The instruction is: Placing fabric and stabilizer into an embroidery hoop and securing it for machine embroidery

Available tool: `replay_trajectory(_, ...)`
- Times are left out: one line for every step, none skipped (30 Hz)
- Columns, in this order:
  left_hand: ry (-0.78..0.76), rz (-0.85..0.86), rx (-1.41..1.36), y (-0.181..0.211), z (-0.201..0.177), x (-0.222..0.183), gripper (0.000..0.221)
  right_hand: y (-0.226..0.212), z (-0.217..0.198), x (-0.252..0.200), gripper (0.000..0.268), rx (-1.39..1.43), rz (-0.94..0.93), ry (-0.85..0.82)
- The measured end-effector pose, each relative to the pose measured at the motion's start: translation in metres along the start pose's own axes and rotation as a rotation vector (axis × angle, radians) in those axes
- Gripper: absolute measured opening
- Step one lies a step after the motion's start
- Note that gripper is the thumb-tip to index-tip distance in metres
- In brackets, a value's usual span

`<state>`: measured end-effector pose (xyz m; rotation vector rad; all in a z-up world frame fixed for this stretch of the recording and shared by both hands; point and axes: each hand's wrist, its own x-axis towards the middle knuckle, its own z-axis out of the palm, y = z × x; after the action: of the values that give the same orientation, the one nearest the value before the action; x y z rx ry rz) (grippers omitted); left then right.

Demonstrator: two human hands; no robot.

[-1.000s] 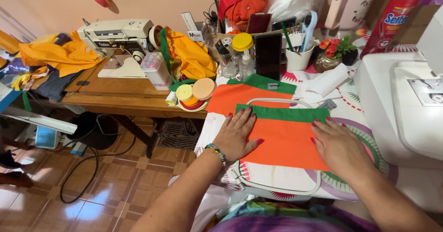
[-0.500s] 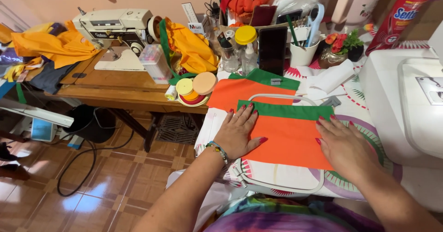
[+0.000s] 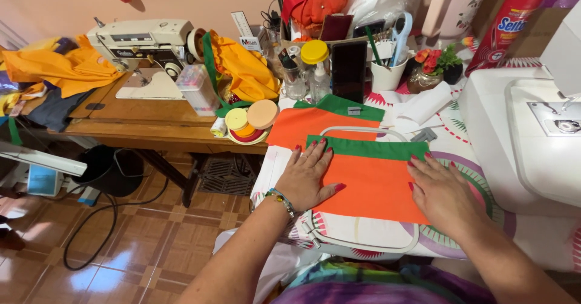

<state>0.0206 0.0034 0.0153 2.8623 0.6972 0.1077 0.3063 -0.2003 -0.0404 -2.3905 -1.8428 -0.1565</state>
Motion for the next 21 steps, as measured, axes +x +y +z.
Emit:
replay_trajectory(0.002,-0.001,-0.006,0.000,0.000,0.000,0.092,-0.003,-0.005,0.000,0.050,0.027,0.016,0.003)
replay_trajectory(0.004,-0.001,-0.013,0.000,0.000,-0.001,0.092,-0.007,-0.011,0.000,0.049,0.054,0.031,0.007)
replay_trajectory(0.008,-0.003,-0.009,0.000,0.000,-0.001,0.092,-0.010,-0.017,0.001,0.049,0.055,0.029,0.011)
replay_trajectory(0.012,0.000,-0.006,0.000,0.001,-0.001,0.093,-0.012,-0.023,0.002,0.048,0.037,0.043,0.006)
replay_trajectory(0.016,0.004,-0.003,0.000,0.002,-0.001,0.094,-0.015,-0.029,0.003,0.047,0.019,0.058,0.001)
replay_trajectory(0.020,0.003,0.000,-0.001,0.003,-0.001,0.094,-0.014,-0.031,0.008,0.047,0.019,0.057,0.005)
replay_trajectory(0.027,0.006,0.005,-0.001,0.004,0.000,0.094,-0.014,-0.033,0.013,0.049,0.021,0.041,-0.003)
replay_trajectory(0.034,0.009,0.010,-0.002,0.006,0.000,0.094,-0.013,-0.035,0.017,0.050,0.022,0.026,-0.012)
replay_trajectory(0.039,0.012,0.014,-0.002,0.005,0.000,0.094,-0.015,-0.041,0.021,0.050,0.022,0.027,-0.005)
replay_trajectory(0.034,0.015,0.001,-0.002,0.005,0.000,0.095,-0.017,-0.048,0.024,0.059,-0.005,0.020,-0.125)
replay_trajectory(0.027,0.018,-0.013,-0.002,0.006,-0.001,0.096,-0.020,-0.053,0.027,0.072,-0.031,0.015,-0.248)
replay_trajectory(0.030,0.021,-0.009,-0.001,0.003,0.000,0.096,-0.021,-0.055,0.028,0.072,-0.031,0.018,-0.243)
replay_trajectory(0.002,-0.002,-0.021,0.001,0.001,-0.001,0.096,-0.022,-0.057,0.027,0.071,-0.082,0.023,-0.299)
replay_trajectory(-0.026,-0.024,-0.034,0.002,0.000,-0.001,0.097,-0.023,-0.059,0.027,0.070,-0.134,0.028,-0.355)
replay_trajectory(-0.026,-0.025,-0.036,0.001,0.002,0.000,0.097,-0.026,-0.064,0.027,0.070,-0.135,0.027,-0.357)
replay_trajectory(0.004,-0.011,-0.033,0.001,0.004,0.000,0.097,-0.028,-0.068,0.027,0.068,-0.124,0.047,-0.388)
replay_trajectory(0.033,0.006,-0.025,-0.001,0.004,0.000,0.097,-0.032,-0.072,0.027,0.066,-0.109,0.069,-0.416)
replay_trajectory(0.030,0.007,-0.022,0.000,0.004,-0.001,0.097,-0.032,-0.071,0.027,0.066,-0.105,0.070,-0.416)
replay_trajectory(0.018,-0.003,-0.024,0.000,0.003,-0.001,0.098,-0.032,-0.072,0.026,0.066,-0.101,0.068,-0.411)
replay_trajectory(0.006,-0.013,-0.026,0.001,0.003,0.000,0.098,-0.032,-0.072,0.026,0.065,-0.097,0.065,-0.406)
replay_trajectory(0.005,-0.010,-0.026,0.001,0.003,0.000,0.098,-0.031,-0.071,0.026,0.065,-0.097,0.068,-0.405)
